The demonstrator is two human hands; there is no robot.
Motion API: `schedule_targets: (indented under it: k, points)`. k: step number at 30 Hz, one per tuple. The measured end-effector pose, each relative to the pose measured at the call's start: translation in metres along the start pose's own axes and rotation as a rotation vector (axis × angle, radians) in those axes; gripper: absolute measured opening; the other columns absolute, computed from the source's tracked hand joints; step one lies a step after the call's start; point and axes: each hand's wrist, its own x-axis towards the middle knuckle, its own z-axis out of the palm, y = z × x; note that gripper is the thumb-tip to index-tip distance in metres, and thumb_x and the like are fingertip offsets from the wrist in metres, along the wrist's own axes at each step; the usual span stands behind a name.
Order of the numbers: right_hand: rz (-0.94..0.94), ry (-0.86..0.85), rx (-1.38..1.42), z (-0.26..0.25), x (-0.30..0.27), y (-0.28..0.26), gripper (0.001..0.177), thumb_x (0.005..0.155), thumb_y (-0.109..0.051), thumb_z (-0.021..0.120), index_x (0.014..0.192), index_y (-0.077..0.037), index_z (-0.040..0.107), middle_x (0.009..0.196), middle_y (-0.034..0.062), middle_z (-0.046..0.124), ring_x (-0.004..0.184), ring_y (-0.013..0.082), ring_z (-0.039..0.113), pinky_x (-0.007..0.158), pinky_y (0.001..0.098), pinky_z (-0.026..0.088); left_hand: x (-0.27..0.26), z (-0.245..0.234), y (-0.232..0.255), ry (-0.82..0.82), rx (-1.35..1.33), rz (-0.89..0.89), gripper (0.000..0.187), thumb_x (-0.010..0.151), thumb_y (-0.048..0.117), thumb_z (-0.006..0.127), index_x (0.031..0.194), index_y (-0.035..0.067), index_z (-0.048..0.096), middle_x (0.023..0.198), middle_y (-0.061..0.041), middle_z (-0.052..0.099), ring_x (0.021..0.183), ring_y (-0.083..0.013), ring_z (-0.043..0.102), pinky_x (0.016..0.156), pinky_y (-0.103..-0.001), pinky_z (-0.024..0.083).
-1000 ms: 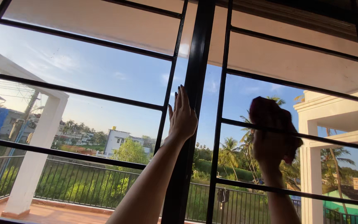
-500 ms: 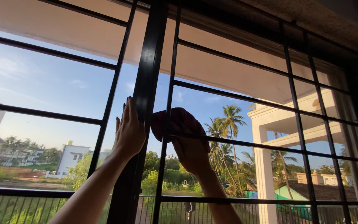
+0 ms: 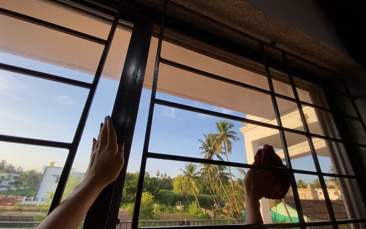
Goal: The person cleans the glass and metal frame of a large window by hand with a cloth and a spray bottle, after retrieving a white towel from a drawer.
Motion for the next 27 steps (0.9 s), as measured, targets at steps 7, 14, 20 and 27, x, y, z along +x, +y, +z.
schedule_targets:
  k: [7,14,20,27]
  points:
    - [-0.737,-0.300,0.330,-0.003,-0.049,-0.122,0.047,0.102,-0.034,0.050,0.146,-0.019,0.057,0.151,0.0161,0.051,0.145,0.0401,0.041,0.120,0.0570,0.027,-0.005,-0.006,0.010,0.016,-0.010,0.016,0.081,0.097,0.019,0.042,0.160,0.006,-0.007,0.168,-0.021,0.003,0.156,-0.0355,0.007,0.124,-0.054,0.007]
    - [-0.785,-0.329,0.544,-0.042,-0.028,-0.108,0.048,0.111,-0.038,0.035,0.145,-0.015,0.059,0.152,0.0113,0.056,0.148,0.0369,0.044,0.124,0.0541,0.035,-0.012,-0.020,0.023,-0.051,-0.060,0.000,0.082,0.099,0.016,0.042,0.161,0.008,-0.011,0.170,-0.019,-0.002,0.157,-0.0359,0.004,0.125,-0.055,0.005]
    - [-0.409,-0.006,0.367,-0.045,-0.010,0.035,0.038,0.110,-0.026,0.044,0.141,-0.012,0.060,0.143,0.0108,0.060,0.136,0.0285,0.055,0.120,0.0407,0.041,-0.018,-0.026,0.029,-0.079,-0.049,0.001,0.082,0.100,0.018,0.042,0.161,0.008,-0.012,0.171,-0.019,-0.004,0.158,-0.0358,0.001,0.125,-0.054,0.005]
    - [-0.149,0.087,0.290,-0.016,-0.040,0.061,0.042,0.111,-0.018,0.039,0.150,-0.009,0.052,0.151,0.0142,0.056,0.143,0.0300,0.049,0.122,0.0460,0.035,-0.023,-0.021,0.024,-0.061,-0.062,0.024,0.083,0.102,0.012,0.045,0.163,0.003,-0.011,0.172,-0.024,-0.001,0.160,-0.0404,0.003,0.127,-0.059,0.007]
